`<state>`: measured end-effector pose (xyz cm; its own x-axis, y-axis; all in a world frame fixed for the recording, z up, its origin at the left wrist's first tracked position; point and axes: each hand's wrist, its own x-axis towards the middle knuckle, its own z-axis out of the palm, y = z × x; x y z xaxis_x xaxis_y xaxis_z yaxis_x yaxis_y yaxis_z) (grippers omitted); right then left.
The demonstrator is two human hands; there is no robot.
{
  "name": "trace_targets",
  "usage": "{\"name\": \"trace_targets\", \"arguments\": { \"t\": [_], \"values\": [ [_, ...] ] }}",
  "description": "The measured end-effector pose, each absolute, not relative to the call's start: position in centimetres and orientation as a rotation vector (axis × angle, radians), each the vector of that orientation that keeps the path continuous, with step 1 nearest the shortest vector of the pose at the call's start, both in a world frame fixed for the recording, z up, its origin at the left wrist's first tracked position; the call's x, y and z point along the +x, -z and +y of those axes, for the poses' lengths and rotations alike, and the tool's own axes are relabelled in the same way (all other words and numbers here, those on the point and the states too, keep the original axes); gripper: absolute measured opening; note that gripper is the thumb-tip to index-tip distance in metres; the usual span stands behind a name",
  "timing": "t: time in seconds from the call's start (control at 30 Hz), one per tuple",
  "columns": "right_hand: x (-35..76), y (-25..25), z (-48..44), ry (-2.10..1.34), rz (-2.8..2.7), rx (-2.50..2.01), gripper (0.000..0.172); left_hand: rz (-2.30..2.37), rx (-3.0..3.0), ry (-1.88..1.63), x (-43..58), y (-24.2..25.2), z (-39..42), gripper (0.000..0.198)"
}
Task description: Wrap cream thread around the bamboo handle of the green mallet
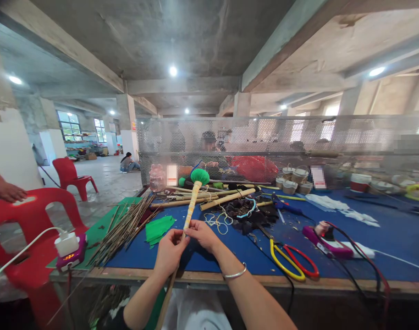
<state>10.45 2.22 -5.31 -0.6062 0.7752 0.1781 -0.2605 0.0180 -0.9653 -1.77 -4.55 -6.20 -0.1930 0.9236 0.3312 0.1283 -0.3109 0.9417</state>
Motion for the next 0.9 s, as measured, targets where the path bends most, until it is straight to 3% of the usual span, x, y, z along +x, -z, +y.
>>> {"name": "trace_targets", "arguments": {
  "t": [0.37,0.73,0.9],
  "values": [
    [10.61,5.0,1.93,-1.697,-1.562,-0.602,0.03,1.145,1.264,-1.481,-1.91,5.7,-5.11,0.034],
    [10.34,4.88,1.87,-1.694,-1.491,-0.593,0.033,1.278,1.327,-1.612,-1.72,5.94,-4.49,0.03],
    [10.3,4.81,1.68,-1.713,-1.476,-0.58,0.033,1.135,1.277,-1.546,-1.94,5.85,-4.68,0.032]
  ]
}}
